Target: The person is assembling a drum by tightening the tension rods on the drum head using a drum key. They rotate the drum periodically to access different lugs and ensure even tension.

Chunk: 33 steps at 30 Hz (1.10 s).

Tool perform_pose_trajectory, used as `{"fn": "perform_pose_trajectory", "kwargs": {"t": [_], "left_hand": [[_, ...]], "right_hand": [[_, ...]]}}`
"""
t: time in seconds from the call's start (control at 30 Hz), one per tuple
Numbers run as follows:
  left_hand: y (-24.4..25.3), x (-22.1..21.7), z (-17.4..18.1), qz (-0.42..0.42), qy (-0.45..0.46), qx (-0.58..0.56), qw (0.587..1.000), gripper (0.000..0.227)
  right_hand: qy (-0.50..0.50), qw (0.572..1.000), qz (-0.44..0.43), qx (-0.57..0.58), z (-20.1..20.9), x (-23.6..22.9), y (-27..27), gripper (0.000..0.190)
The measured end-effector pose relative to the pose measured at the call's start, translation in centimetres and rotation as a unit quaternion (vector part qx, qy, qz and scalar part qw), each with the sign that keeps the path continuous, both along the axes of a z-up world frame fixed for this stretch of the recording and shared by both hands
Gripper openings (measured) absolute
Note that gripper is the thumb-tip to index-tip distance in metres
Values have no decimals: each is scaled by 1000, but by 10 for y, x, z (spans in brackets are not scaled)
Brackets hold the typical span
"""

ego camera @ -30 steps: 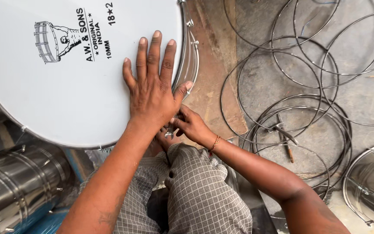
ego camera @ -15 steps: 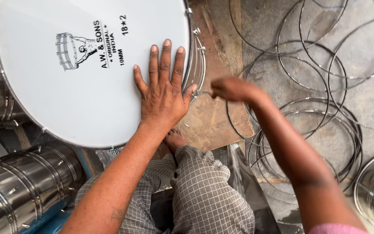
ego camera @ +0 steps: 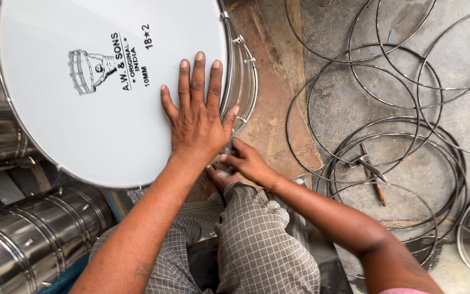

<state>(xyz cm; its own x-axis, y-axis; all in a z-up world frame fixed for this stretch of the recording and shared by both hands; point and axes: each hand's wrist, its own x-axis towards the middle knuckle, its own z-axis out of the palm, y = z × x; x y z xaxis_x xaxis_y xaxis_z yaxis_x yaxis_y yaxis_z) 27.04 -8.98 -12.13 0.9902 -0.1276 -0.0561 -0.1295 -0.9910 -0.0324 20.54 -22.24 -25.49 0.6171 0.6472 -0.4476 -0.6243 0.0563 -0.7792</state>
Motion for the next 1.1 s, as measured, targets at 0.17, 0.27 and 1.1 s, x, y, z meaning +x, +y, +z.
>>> {"fn": "perform_pose_trajectory", "kwargs": {"t": [0.17,0.27,1.1], "left_hand": [[0,-1,-3,1,0,-4,1000,98],[-1,1,0,4,10,-1,1000,98],[2,8,-4,10,17,4,1000,94]], "right_hand": [[-223,914,279,-192,10,112,-67,30],[-175,848,412,-284,38,183,-56,35],[-200,945,211,-152,13,105,-78,30]]}}
